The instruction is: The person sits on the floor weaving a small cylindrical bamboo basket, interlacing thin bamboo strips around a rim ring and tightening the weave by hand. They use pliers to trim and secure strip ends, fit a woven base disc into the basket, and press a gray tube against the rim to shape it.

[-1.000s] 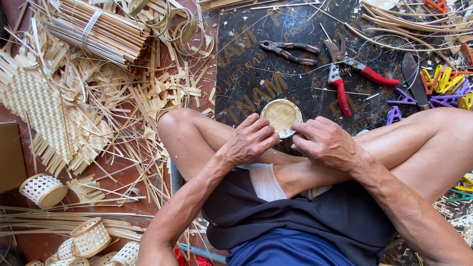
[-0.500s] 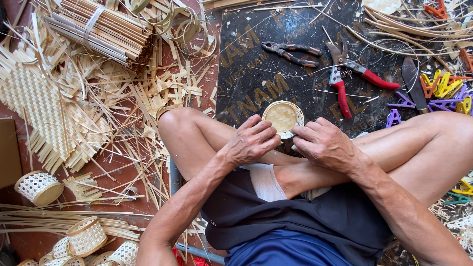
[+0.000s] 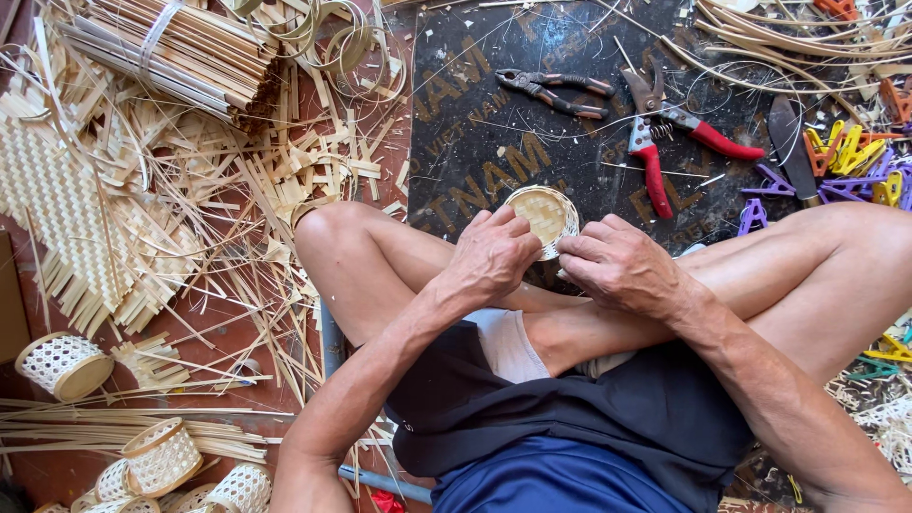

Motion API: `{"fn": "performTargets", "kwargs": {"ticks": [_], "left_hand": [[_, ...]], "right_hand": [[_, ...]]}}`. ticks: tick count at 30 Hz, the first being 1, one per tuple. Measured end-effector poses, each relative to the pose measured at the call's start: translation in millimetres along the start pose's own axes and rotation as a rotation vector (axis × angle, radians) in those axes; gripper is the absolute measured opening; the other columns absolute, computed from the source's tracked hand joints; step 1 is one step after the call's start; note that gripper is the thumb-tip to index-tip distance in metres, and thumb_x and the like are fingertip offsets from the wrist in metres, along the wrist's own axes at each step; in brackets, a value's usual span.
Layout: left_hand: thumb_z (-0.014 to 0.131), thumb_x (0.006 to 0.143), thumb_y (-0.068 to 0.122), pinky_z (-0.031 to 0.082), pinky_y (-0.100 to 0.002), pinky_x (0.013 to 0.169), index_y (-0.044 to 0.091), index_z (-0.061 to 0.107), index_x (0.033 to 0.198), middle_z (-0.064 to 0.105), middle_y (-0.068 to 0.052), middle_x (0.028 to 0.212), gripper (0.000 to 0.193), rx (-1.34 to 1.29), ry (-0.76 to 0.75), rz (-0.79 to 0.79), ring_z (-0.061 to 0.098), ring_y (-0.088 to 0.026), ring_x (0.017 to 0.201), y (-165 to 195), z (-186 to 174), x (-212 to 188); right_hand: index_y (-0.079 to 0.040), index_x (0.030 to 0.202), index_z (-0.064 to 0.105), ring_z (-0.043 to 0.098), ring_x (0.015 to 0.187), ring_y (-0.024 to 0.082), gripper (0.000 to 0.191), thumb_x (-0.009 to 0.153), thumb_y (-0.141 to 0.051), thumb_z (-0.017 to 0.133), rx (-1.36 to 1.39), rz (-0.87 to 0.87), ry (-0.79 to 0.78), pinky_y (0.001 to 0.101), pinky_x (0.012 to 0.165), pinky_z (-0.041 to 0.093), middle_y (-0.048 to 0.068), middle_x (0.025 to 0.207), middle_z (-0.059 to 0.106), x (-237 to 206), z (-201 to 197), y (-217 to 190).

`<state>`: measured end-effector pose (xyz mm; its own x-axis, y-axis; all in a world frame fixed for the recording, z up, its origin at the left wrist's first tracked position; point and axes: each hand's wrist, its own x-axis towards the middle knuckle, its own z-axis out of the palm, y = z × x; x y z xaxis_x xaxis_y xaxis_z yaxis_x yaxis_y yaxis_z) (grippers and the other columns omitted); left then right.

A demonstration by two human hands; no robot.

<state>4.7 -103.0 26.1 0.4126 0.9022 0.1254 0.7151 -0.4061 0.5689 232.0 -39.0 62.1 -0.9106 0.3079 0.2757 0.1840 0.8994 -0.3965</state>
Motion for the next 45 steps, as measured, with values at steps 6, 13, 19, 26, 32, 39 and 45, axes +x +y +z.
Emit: {"fn": "performTargets", "kwargs": {"ticks": [6, 13, 19, 26, 32, 39, 45], "left_hand": [[0.067, 0.093, 0.022, 0.043, -0.042, 0.078, 0.012, 0.069, 0.083, 0.061, -0.004, 0.089, 0.015, -0.076, -0.072, 0.013, 0.058, -0.026, 0.096, -7.4, -9.0, 0.7], [0.064, 0.09, 0.015, 0.045, -0.039, 0.085, 0.009, 0.07, 0.106, 0.058, -0.003, 0.098, 0.018, -0.119, 0.046, 0.247, 0.058, -0.024, 0.099, -21.7, -9.6, -13.0], [0.065, 0.084, 0.014, 0.045, -0.039, 0.081, 0.006, 0.067, 0.101, 0.057, -0.006, 0.091, 0.018, -0.087, 0.029, 0.309, 0.058, -0.025, 0.093, -26.2, -7.5, -11.6], [0.076, 0.081, 0.012, 0.049, -0.042, 0.083, 0.006, 0.058, 0.103, 0.062, -0.01, 0.094, 0.03, -0.252, 0.106, 0.245, 0.062, -0.031, 0.093, -26.5, -9.5, -5.1], [0.079, 0.08, 0.012, 0.049, -0.043, 0.078, 0.008, 0.053, 0.096, 0.059, -0.009, 0.085, 0.031, -0.218, 0.04, 0.204, 0.063, -0.03, 0.086, -26.2, -6.7, -2.3], [0.077, 0.081, 0.009, 0.049, -0.042, 0.077, 0.008, 0.054, 0.096, 0.059, -0.008, 0.086, 0.027, -0.238, 0.065, 0.218, 0.062, -0.029, 0.087, -23.4, -9.9, -3.7], [0.075, 0.083, 0.009, 0.048, -0.04, 0.077, 0.008, 0.056, 0.096, 0.059, -0.007, 0.088, 0.024, -0.244, 0.115, 0.243, 0.061, -0.028, 0.088, -24.5, -5.5, -5.7]], "right_hand": [[-0.006, 0.091, 0.066, 0.063, 0.087, 0.023, 0.017, 0.077, -0.013, 0.073, 0.032, 0.002, -0.005, 0.0391, 0.075, 0.049, 0.007, 0.104, 0.069, 1.6, 1.1, 4.2], [-0.006, 0.093, 0.066, 0.063, 0.083, 0.024, 0.019, 0.079, -0.015, 0.074, 0.055, 0.019, 0.026, 0.0392, 0.071, 0.048, 0.006, 0.096, 0.067, 6.7, 0.4, 2.0], [0.0, 0.105, 0.067, 0.063, 0.075, 0.024, 0.027, 0.078, -0.006, 0.066, -0.046, 0.046, 0.126, 0.0361, 0.065, 0.051, 0.012, 0.098, 0.063, 20.0, 13.2, -15.3], [-0.002, 0.096, 0.062, 0.064, 0.071, 0.025, 0.018, 0.079, -0.005, 0.067, -0.051, 0.117, 0.08, 0.0369, 0.06, 0.053, 0.011, 0.09, 0.056, 17.8, 25.2, -13.8], [-0.003, 0.094, 0.063, 0.063, 0.067, 0.027, 0.018, 0.077, -0.007, 0.069, -0.073, 0.2, 0.051, 0.0394, 0.058, 0.052, 0.011, 0.087, 0.057, 13.6, 29.9, -12.4], [-0.006, 0.089, 0.067, 0.067, 0.078, 0.032, 0.01, 0.079, -0.007, 0.067, 0.13, 0.39, -0.176, 0.044, 0.065, 0.054, 0.01, 0.088, 0.062, 20.8, 15.7, -2.4], [-0.008, 0.087, 0.07, 0.068, 0.083, 0.034, 0.01, 0.079, -0.008, 0.065, 0.208, 0.436, -0.423, 0.0458, 0.069, 0.055, 0.011, 0.092, 0.064, 30.2, 4.0, 11.3]]}}
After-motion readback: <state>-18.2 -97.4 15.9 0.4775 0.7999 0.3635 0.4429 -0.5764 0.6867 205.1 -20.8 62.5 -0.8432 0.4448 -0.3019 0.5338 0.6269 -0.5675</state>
